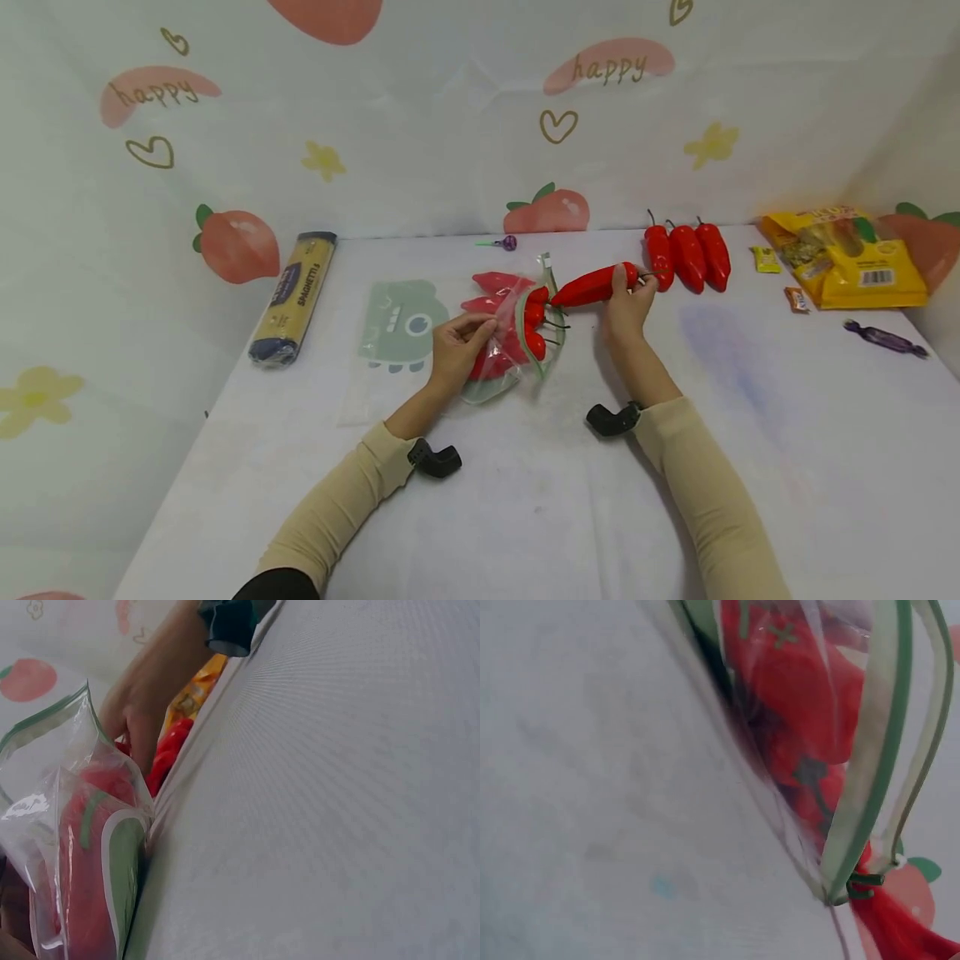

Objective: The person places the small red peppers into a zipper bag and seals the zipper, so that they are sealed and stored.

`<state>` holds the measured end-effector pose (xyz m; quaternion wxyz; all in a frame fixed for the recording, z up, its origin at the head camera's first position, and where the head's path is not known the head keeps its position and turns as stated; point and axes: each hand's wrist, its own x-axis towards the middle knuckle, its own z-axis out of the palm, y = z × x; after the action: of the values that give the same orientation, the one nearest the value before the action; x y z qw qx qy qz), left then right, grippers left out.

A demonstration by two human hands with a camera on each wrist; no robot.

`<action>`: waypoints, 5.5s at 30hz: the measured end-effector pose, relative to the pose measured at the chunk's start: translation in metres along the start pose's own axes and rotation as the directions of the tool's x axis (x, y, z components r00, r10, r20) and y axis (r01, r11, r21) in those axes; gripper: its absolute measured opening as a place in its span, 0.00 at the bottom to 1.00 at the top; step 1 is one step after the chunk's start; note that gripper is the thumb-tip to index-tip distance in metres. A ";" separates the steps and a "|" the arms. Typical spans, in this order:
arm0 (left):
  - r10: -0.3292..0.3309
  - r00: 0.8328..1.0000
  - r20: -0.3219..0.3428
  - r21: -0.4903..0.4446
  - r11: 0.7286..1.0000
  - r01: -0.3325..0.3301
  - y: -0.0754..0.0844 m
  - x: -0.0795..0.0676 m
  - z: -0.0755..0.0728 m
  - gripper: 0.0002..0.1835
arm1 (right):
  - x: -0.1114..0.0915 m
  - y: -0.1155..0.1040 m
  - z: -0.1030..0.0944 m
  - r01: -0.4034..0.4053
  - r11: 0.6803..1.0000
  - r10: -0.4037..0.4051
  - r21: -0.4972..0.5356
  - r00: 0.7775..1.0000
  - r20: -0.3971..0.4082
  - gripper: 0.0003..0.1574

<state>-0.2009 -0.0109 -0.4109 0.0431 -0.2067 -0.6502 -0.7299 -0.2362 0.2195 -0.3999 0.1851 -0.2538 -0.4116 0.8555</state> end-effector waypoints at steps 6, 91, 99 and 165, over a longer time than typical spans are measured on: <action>0.002 1.000 -0.008 0.022 1.000 -0.002 0.001 0.000 0.000 0.09 | 0.000 0.006 -0.001 -0.106 0.987 0.110 -0.123 0.994 0.027 0.32; 0.044 0.999 -0.009 0.066 0.997 -0.043 0.003 -0.002 0.002 0.09 | 0.051 -0.058 -0.015 -0.058 0.990 0.069 -0.127 0.994 0.085 0.32; 0.058 0.998 -0.016 0.046 0.997 -0.058 0.002 -0.002 0.002 0.09 | -0.001 -0.034 -0.009 -0.108 0.989 0.124 -0.097 0.977 0.174 0.21; 0.067 0.998 -0.005 0.039 0.997 -0.067 -0.016 -0.001 0.004 0.10 | 0.119 -0.080 -0.069 0.210 0.384 -0.151 -0.899 0.975 0.164 0.34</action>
<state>-0.2046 -0.0043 -0.4257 0.0734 -0.2252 -0.6569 -0.7158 -0.2828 0.3720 -0.4067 0.0974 -0.2437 -0.8405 0.4740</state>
